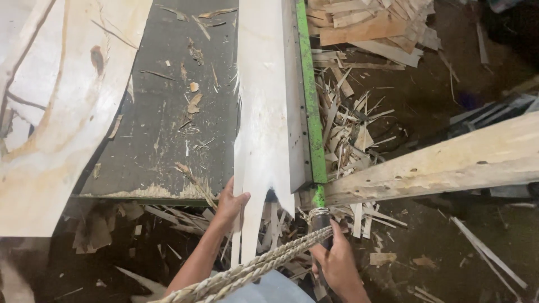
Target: Manually feeding and trimming thin wood veneer strips using an industrial cutting machine.
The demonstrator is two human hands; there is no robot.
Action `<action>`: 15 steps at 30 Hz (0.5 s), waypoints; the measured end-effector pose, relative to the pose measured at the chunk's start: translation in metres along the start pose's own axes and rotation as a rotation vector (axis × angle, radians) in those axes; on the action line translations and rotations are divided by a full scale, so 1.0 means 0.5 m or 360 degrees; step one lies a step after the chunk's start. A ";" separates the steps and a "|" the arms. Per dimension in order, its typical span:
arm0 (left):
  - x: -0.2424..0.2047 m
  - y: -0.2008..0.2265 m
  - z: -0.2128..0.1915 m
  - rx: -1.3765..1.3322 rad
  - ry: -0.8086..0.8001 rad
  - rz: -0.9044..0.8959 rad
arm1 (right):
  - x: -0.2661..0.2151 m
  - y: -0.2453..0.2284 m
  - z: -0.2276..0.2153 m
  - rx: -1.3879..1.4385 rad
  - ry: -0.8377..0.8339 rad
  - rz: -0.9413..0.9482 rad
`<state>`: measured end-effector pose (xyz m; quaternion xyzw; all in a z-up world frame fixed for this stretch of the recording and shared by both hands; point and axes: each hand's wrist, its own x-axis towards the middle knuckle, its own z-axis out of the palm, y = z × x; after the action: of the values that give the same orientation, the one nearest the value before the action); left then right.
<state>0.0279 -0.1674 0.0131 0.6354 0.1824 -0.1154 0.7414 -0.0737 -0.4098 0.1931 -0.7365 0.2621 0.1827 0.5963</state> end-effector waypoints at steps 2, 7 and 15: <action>0.041 -0.042 0.002 -0.0020 -0.0034 0.0046 | 0.002 0.004 0.009 0.0001 0.0039 -0.0013; 0.078 -0.063 0.020 -0.0040 -0.0092 0.0070 | 0.003 0.010 0.017 -0.0014 0.0017 -0.0019; 0.084 -0.105 0.004 -0.0140 0.0033 -0.0003 | 0.042 0.087 0.034 -0.0341 0.0064 -0.0218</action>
<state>0.0450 -0.1753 -0.0514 0.6032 0.1955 -0.1013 0.7666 -0.0825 -0.4033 0.1431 -0.8157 0.2020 0.1537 0.5198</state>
